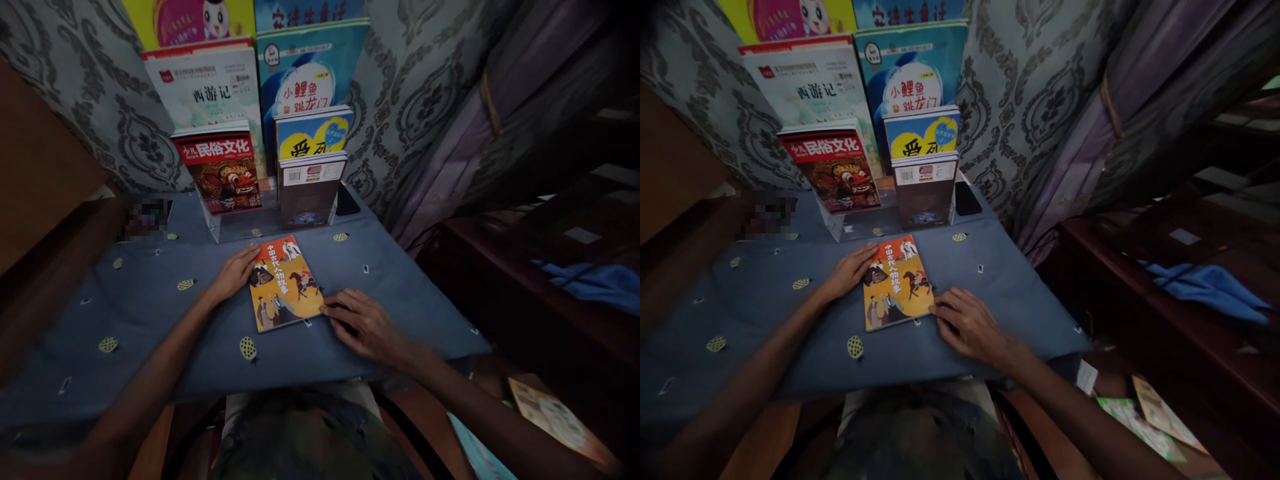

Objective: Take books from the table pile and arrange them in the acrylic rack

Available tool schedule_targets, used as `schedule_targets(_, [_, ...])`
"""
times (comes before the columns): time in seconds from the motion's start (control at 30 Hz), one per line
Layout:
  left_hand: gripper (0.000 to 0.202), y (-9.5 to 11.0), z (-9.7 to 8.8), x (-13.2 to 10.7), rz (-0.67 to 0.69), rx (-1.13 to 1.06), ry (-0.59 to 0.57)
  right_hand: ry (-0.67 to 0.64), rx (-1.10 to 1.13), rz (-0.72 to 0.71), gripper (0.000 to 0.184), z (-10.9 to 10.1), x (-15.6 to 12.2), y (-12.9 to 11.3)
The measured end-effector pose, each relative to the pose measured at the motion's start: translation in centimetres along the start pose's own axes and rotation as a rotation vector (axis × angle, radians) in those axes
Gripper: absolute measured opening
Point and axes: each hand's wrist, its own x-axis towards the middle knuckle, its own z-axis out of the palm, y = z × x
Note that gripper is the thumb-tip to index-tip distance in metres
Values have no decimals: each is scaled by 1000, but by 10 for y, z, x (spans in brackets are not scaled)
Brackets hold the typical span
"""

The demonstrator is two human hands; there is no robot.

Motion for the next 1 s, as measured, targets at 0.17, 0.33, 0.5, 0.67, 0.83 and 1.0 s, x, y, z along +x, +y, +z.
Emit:
schedule_targets(0.17, [51, -3, 4, -1, 11, -80, 18, -138, 87, -61, 28, 18, 54, -9])
schedule_targets(0.33, [49, -9, 5, 0, 38, -166, 31, -320, 103, -141, 42, 66, 115, -6])
schedule_targets(0.5, [48, -12, 5, 0, 44, -190, 24, -383, 133, -189, 46, 76, 113, -15])
schedule_targets(0.67, [48, -8, 1, -1, 39, -160, 0, -491, 237, -264, 46, 57, 85, -42])
schedule_targets(0.83, [47, -5, 0, -1, 26, -171, 3, -504, 306, -169, 49, 50, 85, -41])
schedule_targets(1.0, [46, -5, 2, -1, 13, -182, 1, -386, 181, 40, 58, 66, 95, -5])
